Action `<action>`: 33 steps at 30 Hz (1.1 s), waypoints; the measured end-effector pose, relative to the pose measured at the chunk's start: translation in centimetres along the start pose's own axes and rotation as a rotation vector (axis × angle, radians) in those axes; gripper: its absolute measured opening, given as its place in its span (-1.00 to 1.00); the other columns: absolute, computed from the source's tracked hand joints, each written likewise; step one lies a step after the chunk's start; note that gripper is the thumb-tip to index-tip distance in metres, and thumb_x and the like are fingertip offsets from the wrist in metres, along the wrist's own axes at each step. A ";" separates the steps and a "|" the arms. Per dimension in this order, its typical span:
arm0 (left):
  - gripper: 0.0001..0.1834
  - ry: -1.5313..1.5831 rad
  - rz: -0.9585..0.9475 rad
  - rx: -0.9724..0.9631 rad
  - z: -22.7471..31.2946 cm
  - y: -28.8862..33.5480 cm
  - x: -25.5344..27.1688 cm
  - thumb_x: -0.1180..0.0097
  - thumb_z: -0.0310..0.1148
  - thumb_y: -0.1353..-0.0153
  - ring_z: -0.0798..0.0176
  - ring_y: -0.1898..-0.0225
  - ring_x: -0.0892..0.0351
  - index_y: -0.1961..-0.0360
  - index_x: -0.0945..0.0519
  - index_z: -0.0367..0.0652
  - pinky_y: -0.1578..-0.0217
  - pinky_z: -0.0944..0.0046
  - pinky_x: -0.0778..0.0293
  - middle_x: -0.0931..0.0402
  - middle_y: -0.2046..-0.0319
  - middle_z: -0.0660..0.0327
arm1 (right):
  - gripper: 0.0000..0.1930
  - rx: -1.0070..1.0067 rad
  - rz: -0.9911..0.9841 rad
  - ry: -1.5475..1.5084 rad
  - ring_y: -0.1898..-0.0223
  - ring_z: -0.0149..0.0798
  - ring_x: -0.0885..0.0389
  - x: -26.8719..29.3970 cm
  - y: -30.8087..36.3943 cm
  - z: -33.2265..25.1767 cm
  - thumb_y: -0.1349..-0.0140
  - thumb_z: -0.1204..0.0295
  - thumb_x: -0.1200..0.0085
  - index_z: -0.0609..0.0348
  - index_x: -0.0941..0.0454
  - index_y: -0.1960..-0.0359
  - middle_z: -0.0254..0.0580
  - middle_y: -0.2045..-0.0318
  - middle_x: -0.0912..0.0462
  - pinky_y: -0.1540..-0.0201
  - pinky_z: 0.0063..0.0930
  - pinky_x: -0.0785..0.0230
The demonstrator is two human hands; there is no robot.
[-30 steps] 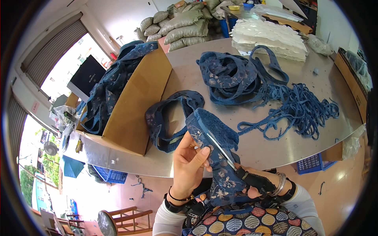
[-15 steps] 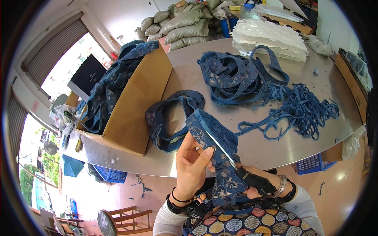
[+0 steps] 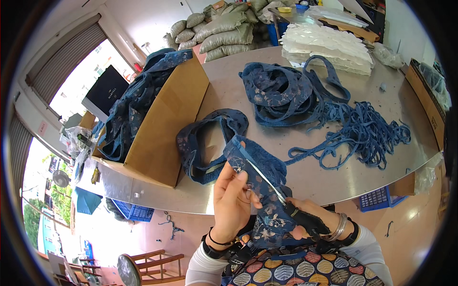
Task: Trimming excess fabric from blue patterned shoe upper components using scissors.
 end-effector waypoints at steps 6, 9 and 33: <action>-0.51 -0.206 0.010 -0.061 0.1 -0.3 -0.4 0.15 -0.57 -0.20 0.49 0.70 -0.43 -0.17 -0.15 -0.36 0.74 0.56 -0.32 -0.54 0.29 0.07 | -0.03 0.124 0.036 -0.189 0.50 -0.37 -0.43 -0.4 -0.1 -0.1 0.22 -0.32 -0.07 0.42 -0.17 0.08 -0.14 0.55 -0.42 0.49 -0.54 -0.26; -0.51 -0.247 -0.040 -0.064 -0.2 0.1 -0.6 0.12 -0.57 -0.19 0.47 0.70 -0.44 -0.16 -0.16 -0.38 0.73 0.56 -0.32 -0.53 0.25 0.03 | 0.06 0.103 -0.010 -0.183 0.39 -0.30 -0.48 -0.4 -0.1 -0.1 0.26 -0.35 -0.06 0.48 -0.09 0.02 -0.02 0.43 -0.46 0.39 -0.52 -0.32; -0.47 -0.311 -0.122 0.027 1.0 0.1 -0.9 0.10 -0.59 -0.15 0.40 0.70 -0.49 -0.17 -0.12 -0.42 0.77 0.56 -0.38 -0.50 0.18 -0.03 | -0.18 -0.014 0.087 0.035 0.60 -0.44 -0.41 0.9 0.0 -1.5 0.37 -0.32 -0.11 0.22 -0.35 0.32 -0.39 0.65 -0.42 0.57 -0.60 -0.24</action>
Point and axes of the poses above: each hand's wrist, its own y-axis away from the middle knuckle, its own x-axis out of the back of the hand, z = x × y, the point moved 5 cm from there along -y, towards the middle knuckle
